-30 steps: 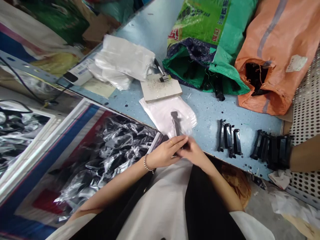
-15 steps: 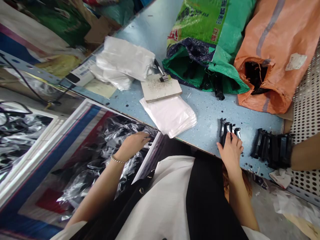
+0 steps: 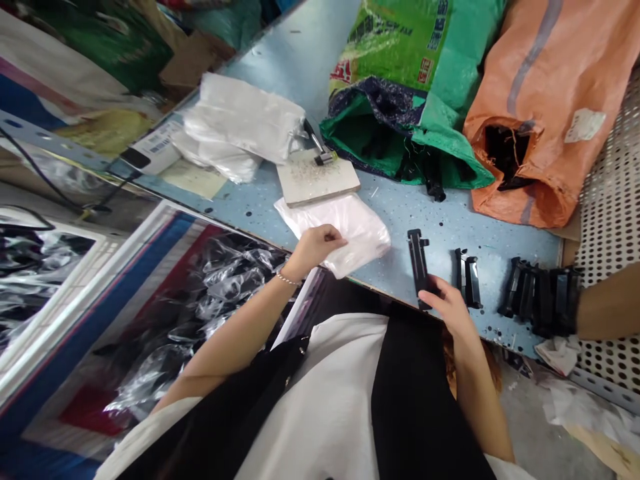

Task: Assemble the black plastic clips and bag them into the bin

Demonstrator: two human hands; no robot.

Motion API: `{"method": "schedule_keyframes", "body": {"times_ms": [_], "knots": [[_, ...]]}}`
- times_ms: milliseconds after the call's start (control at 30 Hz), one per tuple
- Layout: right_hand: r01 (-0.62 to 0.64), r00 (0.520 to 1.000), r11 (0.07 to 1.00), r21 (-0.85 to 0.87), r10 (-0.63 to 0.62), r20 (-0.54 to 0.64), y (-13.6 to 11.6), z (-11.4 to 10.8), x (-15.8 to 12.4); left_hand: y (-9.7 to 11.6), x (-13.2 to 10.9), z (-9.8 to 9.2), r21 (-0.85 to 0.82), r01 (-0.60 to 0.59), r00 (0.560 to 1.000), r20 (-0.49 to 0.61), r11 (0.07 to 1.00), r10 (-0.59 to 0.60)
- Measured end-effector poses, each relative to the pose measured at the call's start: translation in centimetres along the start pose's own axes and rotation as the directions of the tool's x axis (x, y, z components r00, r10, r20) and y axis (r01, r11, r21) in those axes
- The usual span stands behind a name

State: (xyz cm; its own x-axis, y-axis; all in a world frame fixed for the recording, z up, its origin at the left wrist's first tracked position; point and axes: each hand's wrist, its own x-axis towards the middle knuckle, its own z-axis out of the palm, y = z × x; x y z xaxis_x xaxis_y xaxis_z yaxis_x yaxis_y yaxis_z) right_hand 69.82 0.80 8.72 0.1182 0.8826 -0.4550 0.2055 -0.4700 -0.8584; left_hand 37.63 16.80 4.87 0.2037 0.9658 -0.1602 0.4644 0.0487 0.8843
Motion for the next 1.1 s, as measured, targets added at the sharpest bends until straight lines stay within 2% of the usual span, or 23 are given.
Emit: {"method": "schedule_keyframes", "body": {"times_ms": [67,100,167,233,300,433,533,600,633,700,733,800,867,1000,1100], "knots": [[-0.056,0.981,0.953,0.299,-0.004,0.195,-0.7,2.3,0.0,-0.1,0.4,-0.7,-0.195,0.137,0.989,0.081,0.971,-0.123],[-0.109,0.953,0.909,0.402,-0.02,0.302,-1.1,3.7,0.1,-0.1,0.6,-0.8,-0.269,0.177,0.983,0.098,0.947,-0.156],[-0.25,0.868,0.814,0.524,-0.051,0.494,-1.6,6.5,0.6,0.0,0.7,-0.7,-0.377,0.192,0.981,0.079,0.906,-0.175],[-0.386,0.787,0.729,0.565,-0.059,0.614,-1.9,8.6,1.2,0.0,0.5,-0.5,-0.445,0.163,0.985,0.025,0.881,-0.169],[-0.462,0.758,0.669,0.582,-0.043,0.651,-2.0,9.5,1.6,0.1,0.2,-0.4,-0.475,0.145,0.987,0.009,0.868,-0.16],[-0.465,0.806,0.614,0.638,-0.005,0.592,-1.4,8.3,1.9,0.2,-0.2,-0.5,-0.516,0.188,0.982,0.07,0.835,-0.178],[-0.495,0.794,0.594,0.634,0.014,0.608,-1.0,7.9,2.0,0.1,-0.1,-0.4,-0.499,0.187,0.982,0.07,0.846,-0.176],[-0.546,0.758,0.577,0.608,0.032,0.651,-0.7,8.5,2.5,0.0,-0.1,-0.4,-0.443,0.135,0.99,0.033,0.886,-0.134],[-0.573,0.74,0.567,0.593,0.046,0.671,-0.5,9.0,2.8,0.1,-0.2,-0.6,-0.381,0.072,0.997,-0.004,0.922,-0.08],[-0.616,0.715,0.543,0.57,0.082,0.695,-0.2,10.0,3.5,0.1,-0.5,-1.1,-0.136,-0.122,0.99,-0.088,0.983,0.111],[-0.629,0.711,0.53,0.568,0.098,0.696,0.0,10.4,3.8,0.2,-0.6,-1.4,0.036,-0.222,0.968,-0.108,0.974,0.225],[-0.641,0.711,0.511,0.573,0.114,0.694,0.2,10.9,4.3,0.2,-1.0,-1.9,0.348,-0.356,0.913,-0.066,0.867,0.401],[-0.649,0.704,0.504,0.569,0.114,0.701,0.2,11.0,4.4,0.0,-1.1,-2.2,0.51,-0.391,0.889,-0.008,0.766,0.459],[-0.653,0.69,0.516,0.554,0.103,0.717,-0.1,10.8,4.1,-0.7,-1.1,-1.8,0.543,-0.364,0.896,-0.017,0.757,0.443],[-0.612,0.729,0.521,0.595,0.079,0.68,-0.3,10.3,3.3,-1.1,-1.0,-1.8,0.522,-0.403,0.885,0.013,0.752,0.466]]}}
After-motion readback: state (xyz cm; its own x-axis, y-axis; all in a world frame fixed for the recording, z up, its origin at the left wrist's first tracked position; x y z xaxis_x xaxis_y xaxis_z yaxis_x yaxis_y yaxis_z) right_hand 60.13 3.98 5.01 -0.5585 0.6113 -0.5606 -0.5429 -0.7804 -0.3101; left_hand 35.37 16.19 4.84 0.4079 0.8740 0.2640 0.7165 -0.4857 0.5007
